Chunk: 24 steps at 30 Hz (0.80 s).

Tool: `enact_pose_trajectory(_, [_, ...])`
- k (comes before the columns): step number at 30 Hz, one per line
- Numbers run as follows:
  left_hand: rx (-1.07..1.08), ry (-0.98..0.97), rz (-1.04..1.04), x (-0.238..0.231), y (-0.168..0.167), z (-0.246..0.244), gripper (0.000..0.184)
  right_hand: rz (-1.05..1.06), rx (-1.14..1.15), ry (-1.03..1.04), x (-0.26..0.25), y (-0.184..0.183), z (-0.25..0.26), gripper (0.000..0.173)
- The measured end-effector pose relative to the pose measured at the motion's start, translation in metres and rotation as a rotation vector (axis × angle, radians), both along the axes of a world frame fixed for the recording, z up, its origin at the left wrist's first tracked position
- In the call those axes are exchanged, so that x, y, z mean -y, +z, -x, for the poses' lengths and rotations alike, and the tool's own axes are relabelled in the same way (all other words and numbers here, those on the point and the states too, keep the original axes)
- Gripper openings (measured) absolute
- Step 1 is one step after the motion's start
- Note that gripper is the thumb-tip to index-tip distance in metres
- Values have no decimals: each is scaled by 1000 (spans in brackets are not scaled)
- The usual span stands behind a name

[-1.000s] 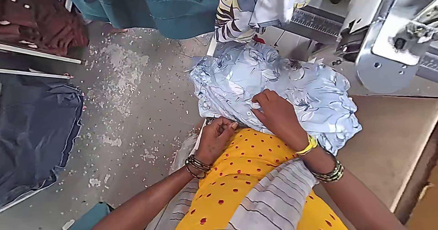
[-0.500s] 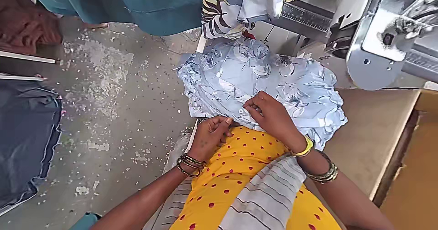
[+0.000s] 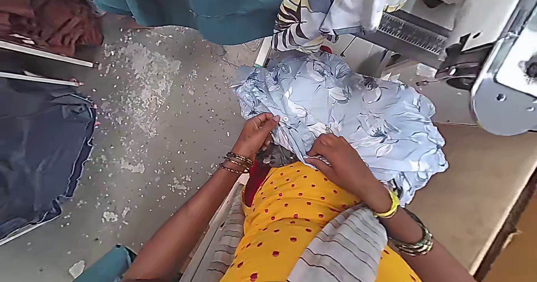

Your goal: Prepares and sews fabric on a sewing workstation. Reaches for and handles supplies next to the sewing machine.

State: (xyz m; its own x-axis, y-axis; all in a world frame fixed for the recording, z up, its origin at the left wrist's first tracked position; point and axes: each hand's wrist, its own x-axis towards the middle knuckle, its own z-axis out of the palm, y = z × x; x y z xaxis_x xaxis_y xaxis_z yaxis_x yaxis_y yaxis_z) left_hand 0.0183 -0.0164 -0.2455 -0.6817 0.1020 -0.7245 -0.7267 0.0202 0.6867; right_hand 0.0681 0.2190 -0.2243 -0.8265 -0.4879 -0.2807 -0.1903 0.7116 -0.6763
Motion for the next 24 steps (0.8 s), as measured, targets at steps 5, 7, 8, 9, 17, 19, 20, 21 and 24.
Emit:
enact_pose_trajectory(5, [-89,-2,-23,3,6,-7,10,-3,14,-13,0,-3,-2,23])
enact_pose_trajectory(7, [-86,-4,-23,4,6,-8,10,-6,17,-13,0,-3,-2,24])
enact_pose_trajectory(8, [-85,-5,-23,4,6,-8,10,-4,19,-16,0,-3,-1,24])
enact_pose_trajectory(9, [-84,-6,-24,4,6,-8,10,-2,23,-19,0,-2,-1,23])
enact_pose_trajectory(17, [-513,-83,322,-10,11,-21,28,120,122,-82,0,8,2,28])
enact_pose_trajectory(19, [-843,-290,344,-16,9,-19,32,204,194,-137,-4,19,6,30])
enact_pose_trajectory(20, [-963,-445,371,-19,12,-15,35,251,207,-164,-7,24,7,30])
enact_pose_trajectory(21, [-1040,-603,398,-23,18,-10,38,299,210,-183,-9,27,9,29])
enact_pose_trajectory(24, [-1072,-953,359,-32,36,8,33,412,233,-210,-23,37,12,29])
